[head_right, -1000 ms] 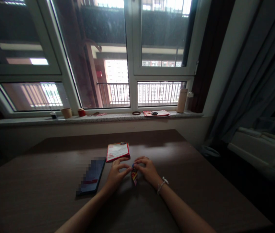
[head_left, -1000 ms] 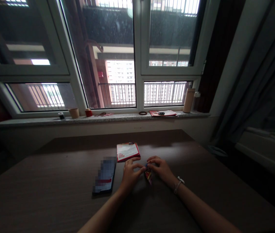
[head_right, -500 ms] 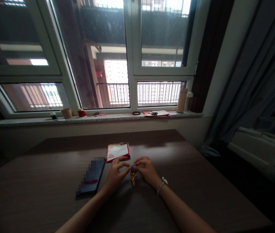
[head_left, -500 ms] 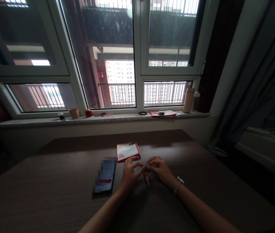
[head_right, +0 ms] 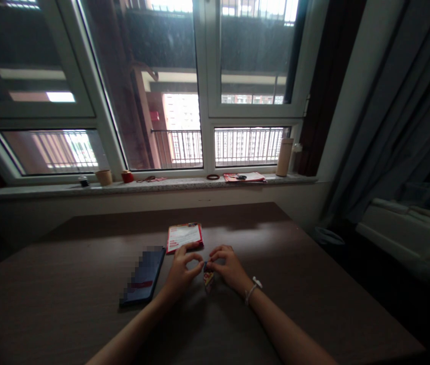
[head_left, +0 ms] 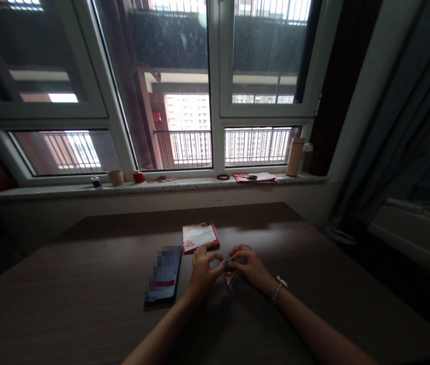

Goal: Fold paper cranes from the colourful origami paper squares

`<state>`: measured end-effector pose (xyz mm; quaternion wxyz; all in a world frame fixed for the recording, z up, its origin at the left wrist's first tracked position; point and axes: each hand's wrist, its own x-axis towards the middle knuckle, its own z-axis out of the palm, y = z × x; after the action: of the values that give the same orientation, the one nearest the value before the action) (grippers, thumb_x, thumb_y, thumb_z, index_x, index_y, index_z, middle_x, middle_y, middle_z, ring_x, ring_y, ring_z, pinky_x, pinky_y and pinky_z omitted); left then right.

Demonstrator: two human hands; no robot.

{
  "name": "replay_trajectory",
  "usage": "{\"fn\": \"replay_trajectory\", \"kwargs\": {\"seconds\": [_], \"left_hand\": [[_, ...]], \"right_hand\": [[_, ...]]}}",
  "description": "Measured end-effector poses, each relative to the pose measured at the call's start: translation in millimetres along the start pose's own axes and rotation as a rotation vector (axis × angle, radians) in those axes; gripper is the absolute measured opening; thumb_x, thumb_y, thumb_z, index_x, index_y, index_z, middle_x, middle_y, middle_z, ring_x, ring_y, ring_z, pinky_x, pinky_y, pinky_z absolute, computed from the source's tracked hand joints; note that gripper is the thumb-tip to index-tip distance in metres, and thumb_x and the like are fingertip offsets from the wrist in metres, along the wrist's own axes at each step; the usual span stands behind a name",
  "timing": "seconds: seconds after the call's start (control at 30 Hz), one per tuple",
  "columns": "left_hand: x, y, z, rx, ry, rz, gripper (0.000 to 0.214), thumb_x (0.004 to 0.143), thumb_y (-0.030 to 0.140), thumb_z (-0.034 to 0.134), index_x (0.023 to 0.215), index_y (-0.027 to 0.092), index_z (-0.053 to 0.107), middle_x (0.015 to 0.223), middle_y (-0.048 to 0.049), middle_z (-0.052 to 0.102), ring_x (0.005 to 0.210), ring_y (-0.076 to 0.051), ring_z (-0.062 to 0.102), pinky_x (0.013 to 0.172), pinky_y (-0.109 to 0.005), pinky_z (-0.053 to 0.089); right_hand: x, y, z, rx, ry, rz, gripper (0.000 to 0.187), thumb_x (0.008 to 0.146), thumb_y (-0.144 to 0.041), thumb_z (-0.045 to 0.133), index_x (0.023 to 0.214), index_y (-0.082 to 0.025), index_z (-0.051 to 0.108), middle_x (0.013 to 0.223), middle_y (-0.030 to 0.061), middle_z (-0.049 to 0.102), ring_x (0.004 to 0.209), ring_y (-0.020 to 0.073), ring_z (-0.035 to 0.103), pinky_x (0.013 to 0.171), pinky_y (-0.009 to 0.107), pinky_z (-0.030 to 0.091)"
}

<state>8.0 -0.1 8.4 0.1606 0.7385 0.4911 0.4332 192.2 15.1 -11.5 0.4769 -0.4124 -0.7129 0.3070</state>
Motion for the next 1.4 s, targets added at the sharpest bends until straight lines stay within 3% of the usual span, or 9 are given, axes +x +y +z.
{"fn": "replay_trajectory", "kwargs": {"seconds": [0.3,0.67,0.9,1.4], "left_hand": [[0,1,-0.9,-0.006,-0.025,0.005,0.005,0.072,0.020,0.068,0.073,0.024,0.072,0.121,-0.0059,0.057,0.119,-0.028,0.049,0.105,-0.049,0.036],[1,-2,-1.6,-0.029,-0.015,0.003,0.005,0.075,0.023,0.066,0.074,0.024,0.071,0.120,-0.0061,0.058,0.118,-0.026,0.050,0.105,-0.047,0.037],[-1,1,1.7,-0.028,-0.049,0.011,0.004,0.073,0.023,0.068,0.073,0.024,0.072,0.122,-0.0059,0.058,0.120,-0.027,0.049,0.106,-0.048,0.036],[-1,0,-1.3,-0.058,0.012,-0.052,0.006,0.074,0.025,0.067,0.075,0.024,0.073,0.117,-0.0057,0.060,0.117,-0.026,0.051,0.107,-0.048,0.036]], "right_hand": [[-4,-16,-3,-0.047,-0.008,-0.002,0.017,0.075,-0.039,0.072,0.070,-0.023,0.071,0.110,0.0046,0.056,0.113,0.0230,0.048,0.102,0.039,0.035],[-3,-14,-3,-0.058,0.005,0.004,0.016,0.078,-0.039,0.069,0.074,-0.024,0.072,0.113,0.0051,0.055,0.115,0.0242,0.045,0.104,0.041,0.033],[-5,-21,3,-0.097,0.045,-0.001,0.011,0.078,-0.030,0.065,0.071,-0.022,0.066,0.109,0.0050,0.051,0.112,0.0226,0.046,0.102,0.038,0.035],[-3,-6,1,-0.074,0.051,0.034,0.020,0.080,-0.044,0.066,0.078,-0.024,0.071,0.110,0.0059,0.055,0.113,0.0239,0.047,0.104,0.040,0.035]]}}
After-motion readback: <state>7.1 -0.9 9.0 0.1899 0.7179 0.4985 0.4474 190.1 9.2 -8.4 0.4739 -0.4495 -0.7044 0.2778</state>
